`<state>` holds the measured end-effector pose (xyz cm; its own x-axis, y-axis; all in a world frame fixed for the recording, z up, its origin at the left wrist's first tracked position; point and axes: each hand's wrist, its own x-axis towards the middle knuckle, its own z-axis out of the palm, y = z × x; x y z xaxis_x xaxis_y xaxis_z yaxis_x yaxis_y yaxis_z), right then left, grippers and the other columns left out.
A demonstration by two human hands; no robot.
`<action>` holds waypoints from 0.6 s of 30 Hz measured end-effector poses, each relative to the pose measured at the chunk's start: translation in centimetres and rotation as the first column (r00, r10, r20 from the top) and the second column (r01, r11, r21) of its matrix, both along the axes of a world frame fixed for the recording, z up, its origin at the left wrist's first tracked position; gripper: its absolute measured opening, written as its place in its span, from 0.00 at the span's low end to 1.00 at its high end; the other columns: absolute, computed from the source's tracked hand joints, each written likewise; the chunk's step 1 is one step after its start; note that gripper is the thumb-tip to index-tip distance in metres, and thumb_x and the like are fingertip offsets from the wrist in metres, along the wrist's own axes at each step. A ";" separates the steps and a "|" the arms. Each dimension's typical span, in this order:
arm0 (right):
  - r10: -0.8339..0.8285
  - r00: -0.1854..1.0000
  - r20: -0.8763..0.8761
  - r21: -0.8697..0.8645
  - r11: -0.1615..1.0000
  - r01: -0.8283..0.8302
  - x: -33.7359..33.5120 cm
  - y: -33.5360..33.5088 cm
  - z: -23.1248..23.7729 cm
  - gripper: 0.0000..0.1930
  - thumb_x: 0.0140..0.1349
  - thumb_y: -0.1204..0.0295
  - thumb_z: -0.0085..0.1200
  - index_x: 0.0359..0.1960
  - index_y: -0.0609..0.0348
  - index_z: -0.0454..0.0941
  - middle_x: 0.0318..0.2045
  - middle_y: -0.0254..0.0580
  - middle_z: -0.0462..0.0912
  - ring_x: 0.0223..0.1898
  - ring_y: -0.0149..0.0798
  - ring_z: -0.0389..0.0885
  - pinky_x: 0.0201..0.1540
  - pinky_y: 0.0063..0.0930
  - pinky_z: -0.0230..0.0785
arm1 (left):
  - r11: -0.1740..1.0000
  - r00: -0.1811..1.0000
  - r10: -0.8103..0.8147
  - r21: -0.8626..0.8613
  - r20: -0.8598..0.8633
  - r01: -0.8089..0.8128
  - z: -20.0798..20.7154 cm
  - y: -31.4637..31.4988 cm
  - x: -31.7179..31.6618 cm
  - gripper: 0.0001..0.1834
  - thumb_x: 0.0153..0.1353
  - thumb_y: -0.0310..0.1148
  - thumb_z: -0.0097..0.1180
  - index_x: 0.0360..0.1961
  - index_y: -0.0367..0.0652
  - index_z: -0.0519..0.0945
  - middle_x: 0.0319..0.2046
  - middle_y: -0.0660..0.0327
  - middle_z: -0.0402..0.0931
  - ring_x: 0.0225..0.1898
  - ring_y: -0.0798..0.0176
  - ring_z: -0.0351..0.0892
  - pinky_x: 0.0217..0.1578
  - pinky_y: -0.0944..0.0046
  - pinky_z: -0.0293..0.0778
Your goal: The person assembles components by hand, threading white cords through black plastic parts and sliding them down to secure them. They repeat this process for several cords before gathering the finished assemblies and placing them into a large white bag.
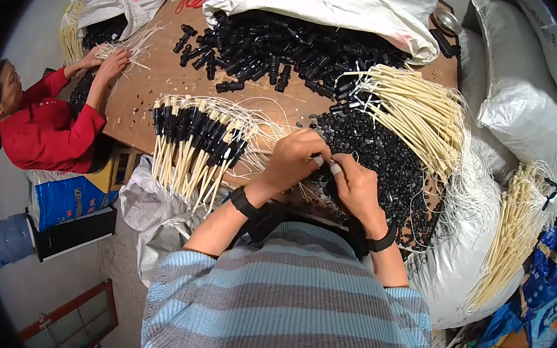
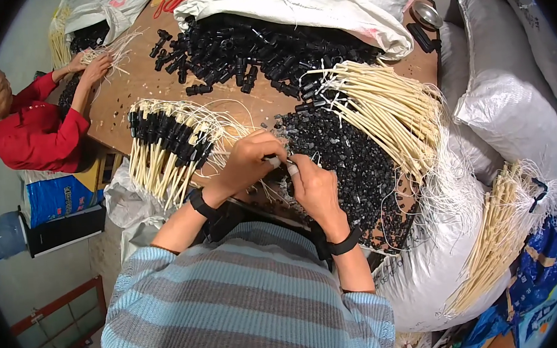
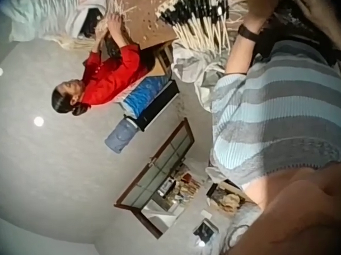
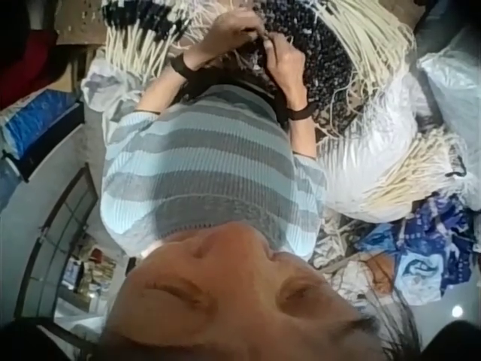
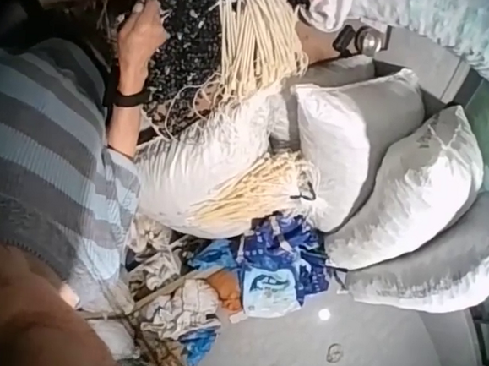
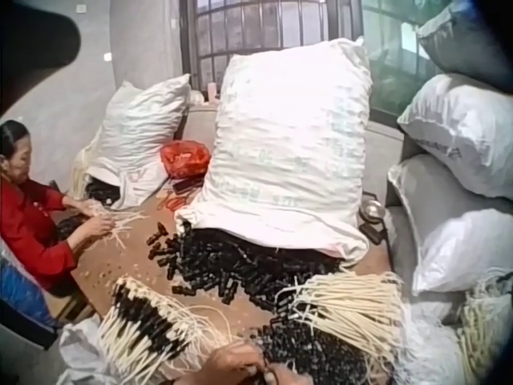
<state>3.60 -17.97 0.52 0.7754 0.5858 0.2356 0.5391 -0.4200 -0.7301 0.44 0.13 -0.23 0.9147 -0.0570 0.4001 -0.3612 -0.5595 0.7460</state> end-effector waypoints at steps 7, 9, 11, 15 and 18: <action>0.011 0.991 -0.135 0.046 0.999 -0.004 -0.3 -0.4 -1.6 0.06 0.58 0.75 0.54 0.36 0.61 0.81 0.19 0.48 0.78 0.20 0.43 0.78 0.24 0.33 0.68 | 0.963 0.978 -0.207 -0.181 -0.029 0.198 -1.1 0.3 -0.3 0.12 0.40 0.16 0.58 0.28 0.42 0.80 0.27 0.61 0.78 0.33 0.60 0.78 0.33 0.63 0.74; -0.049 0.990 -0.133 0.095 0.994 0.062 -0.5 -0.2 -1.7 0.06 0.58 0.75 0.55 0.35 0.62 0.82 0.15 0.46 0.75 0.17 0.36 0.75 0.22 0.29 0.64 | 0.999 0.993 -0.033 -0.001 -0.112 0.033 -2.0 1.8 0.9 0.14 0.40 0.16 0.57 0.30 0.42 0.80 0.29 0.60 0.78 0.33 0.59 0.78 0.34 0.62 0.74; -0.129 0.936 -0.328 0.094 0.981 0.168 -0.3 -0.4 -1.5 0.05 0.58 0.76 0.55 0.34 0.62 0.82 0.12 0.37 0.70 0.16 0.24 0.67 0.21 0.23 0.59 | 0.963 0.979 0.201 0.189 -0.040 -0.190 -3.0 3.5 2.5 0.18 0.42 0.15 0.55 0.36 0.42 0.80 0.31 0.56 0.79 0.35 0.57 0.79 0.35 0.59 0.76; -0.173 0.917 -0.359 0.012 0.982 0.190 0.1 -0.7 -1.4 0.06 0.58 0.76 0.55 0.34 0.62 0.82 0.13 0.30 0.67 0.18 0.19 0.61 0.21 0.18 0.55 | 0.968 0.970 0.068 0.251 -0.234 -0.007 -4.8 5.3 4.8 0.20 0.43 0.14 0.54 0.40 0.41 0.79 0.33 0.57 0.79 0.35 0.58 0.79 0.36 0.59 0.76; -0.215 0.893 -0.395 0.015 0.971 0.241 0.0 -1.1 -2.1 0.05 0.58 0.76 0.55 0.34 0.63 0.82 0.14 0.28 0.69 0.18 0.20 0.62 0.21 0.18 0.55 | 0.995 0.953 0.081 0.082 -0.290 -0.060 -5.0 5.3 5.0 0.19 0.44 0.13 0.54 0.39 0.41 0.80 0.33 0.59 0.79 0.33 0.59 0.78 0.35 0.63 0.75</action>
<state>3.64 -19.06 -1.55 0.9230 0.3761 -0.0810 0.1031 -0.4446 -0.8898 5.42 5.41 -5.20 0.9938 -0.0068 0.1114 -0.0906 -0.6316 0.7700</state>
